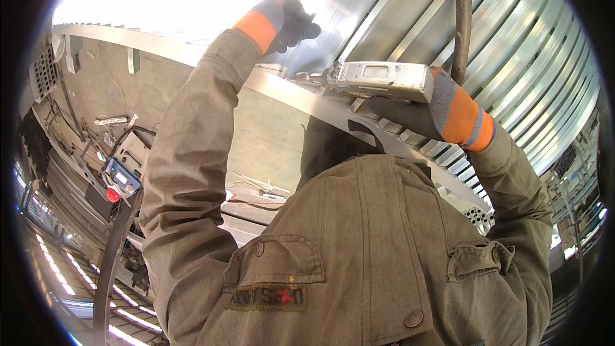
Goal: The person welds a metal sheet to a curved metal structure using a handheld welding torch. They repeatedly weld along the seam and then use a rubber mallet to tap the welded area.
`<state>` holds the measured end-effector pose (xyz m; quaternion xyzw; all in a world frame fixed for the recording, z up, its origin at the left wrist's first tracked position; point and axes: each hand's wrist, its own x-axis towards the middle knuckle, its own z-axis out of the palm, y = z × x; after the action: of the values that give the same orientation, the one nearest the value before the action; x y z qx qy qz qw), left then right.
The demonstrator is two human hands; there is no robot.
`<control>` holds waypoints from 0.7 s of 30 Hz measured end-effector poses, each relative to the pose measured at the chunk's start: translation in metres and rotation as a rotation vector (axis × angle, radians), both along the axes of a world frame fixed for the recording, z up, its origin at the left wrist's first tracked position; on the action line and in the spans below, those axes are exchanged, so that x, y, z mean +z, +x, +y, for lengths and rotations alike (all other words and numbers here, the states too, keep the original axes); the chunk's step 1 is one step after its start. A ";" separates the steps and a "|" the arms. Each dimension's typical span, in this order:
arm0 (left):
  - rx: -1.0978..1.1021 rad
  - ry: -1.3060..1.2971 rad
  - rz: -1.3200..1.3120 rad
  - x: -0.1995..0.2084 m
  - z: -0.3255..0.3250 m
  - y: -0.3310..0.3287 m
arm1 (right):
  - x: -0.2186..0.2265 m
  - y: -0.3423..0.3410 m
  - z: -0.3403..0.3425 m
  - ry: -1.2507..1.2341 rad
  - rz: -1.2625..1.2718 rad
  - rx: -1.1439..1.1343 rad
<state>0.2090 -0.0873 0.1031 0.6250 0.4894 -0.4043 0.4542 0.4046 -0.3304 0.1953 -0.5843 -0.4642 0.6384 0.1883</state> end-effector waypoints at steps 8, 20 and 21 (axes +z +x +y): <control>-0.119 0.025 0.047 0.004 0.001 0.006 | -0.007 -0.006 -0.002 0.056 -0.040 0.001; -0.142 0.055 0.030 0.004 -0.001 0.004 | -0.016 -0.007 -0.011 0.021 -0.070 0.089; -0.155 0.061 0.030 0.004 -0.001 0.004 | -0.016 -0.007 -0.012 0.016 -0.073 0.100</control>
<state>0.2130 -0.0880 0.1067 0.6684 0.4583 -0.4326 0.3950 0.3971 -0.3421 0.1789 -0.5817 -0.5044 0.6217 0.1438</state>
